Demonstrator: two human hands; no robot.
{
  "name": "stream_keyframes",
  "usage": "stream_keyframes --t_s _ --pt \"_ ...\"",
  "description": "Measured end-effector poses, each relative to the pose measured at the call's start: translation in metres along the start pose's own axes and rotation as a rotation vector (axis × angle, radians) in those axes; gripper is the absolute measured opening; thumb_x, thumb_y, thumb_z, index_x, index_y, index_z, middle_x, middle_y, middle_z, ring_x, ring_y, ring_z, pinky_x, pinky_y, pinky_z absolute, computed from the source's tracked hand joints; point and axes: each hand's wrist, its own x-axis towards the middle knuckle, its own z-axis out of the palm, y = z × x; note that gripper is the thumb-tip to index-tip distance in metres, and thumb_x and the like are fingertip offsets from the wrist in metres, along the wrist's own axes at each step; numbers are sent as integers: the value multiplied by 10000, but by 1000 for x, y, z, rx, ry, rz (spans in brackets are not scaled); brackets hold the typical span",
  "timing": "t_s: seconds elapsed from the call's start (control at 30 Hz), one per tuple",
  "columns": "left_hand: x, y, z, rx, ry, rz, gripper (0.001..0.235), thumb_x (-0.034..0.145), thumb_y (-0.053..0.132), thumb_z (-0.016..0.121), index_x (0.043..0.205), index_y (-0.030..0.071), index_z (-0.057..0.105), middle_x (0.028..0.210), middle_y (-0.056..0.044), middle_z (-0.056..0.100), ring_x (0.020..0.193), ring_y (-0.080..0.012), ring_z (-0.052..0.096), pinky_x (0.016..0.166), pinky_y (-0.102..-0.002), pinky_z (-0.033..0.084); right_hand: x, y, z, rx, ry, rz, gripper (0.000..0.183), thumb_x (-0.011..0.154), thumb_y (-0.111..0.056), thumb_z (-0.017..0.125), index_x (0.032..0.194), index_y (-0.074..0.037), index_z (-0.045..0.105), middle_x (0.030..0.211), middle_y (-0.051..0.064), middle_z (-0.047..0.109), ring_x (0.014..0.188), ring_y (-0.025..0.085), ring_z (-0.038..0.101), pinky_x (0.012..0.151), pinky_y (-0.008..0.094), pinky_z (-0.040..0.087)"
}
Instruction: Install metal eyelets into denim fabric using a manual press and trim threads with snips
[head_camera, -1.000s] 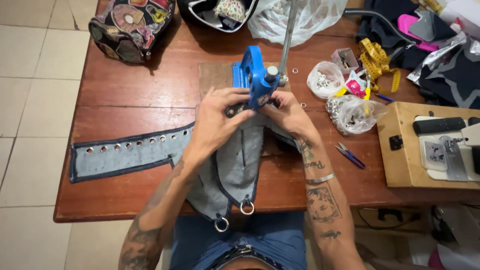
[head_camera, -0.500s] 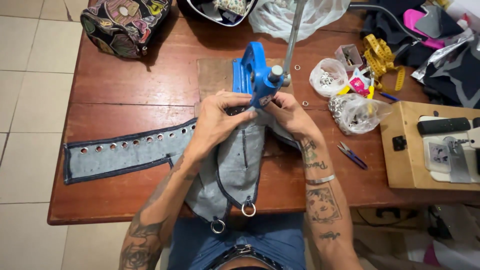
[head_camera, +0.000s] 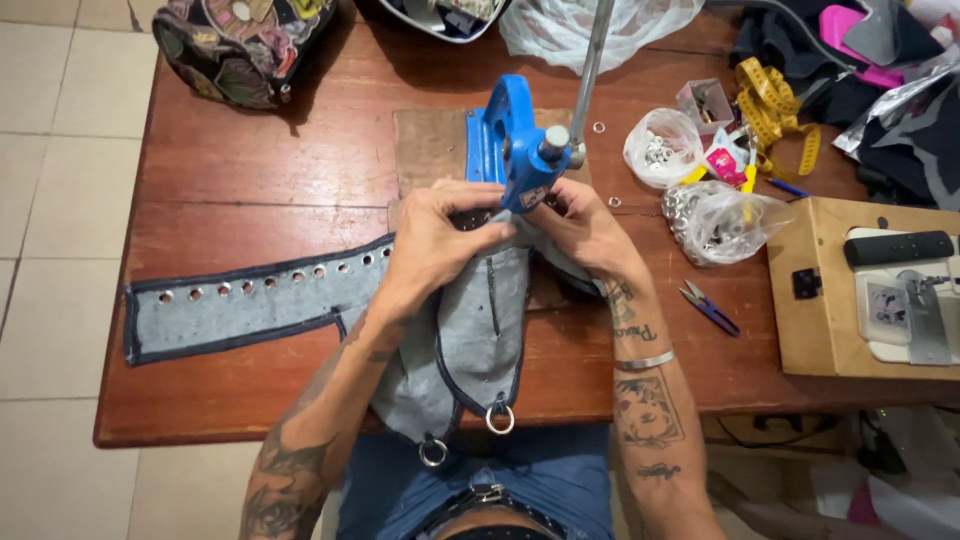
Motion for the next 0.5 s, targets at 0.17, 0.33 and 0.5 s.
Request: stream_keyframes --t_s 0.17,0.33,0.5 --pt "0 -11 2 -33 1 -46 406 860 200 1087 1243 292 988 1338 1 956 1367 -312 849 1429 -657 406 0 -14 1 -71 -22 -30 52 1192 -107 864 1167 -66 883 994 23 826 923 96 721 843 277 638" --pt "1 -4 4 -36 22 -67 413 842 210 1094 1236 278 990 1314 -3 960 1353 -307 851 1429 -651 409 3 0 -7 -68 -43 -39 67 1205 -113 844 1172 -74 888 1017 27 838 955 105 733 876 302 650" --pt "-4 7 4 -26 27 -95 431 837 231 1100 1250 282 987 1320 -8 959 1353 -311 851 1427 -668 412 1 1 -11 -72 -89 -53 74 1221 -100 823 1210 -77 893 1052 18 840 1001 106 745 928 333 670"
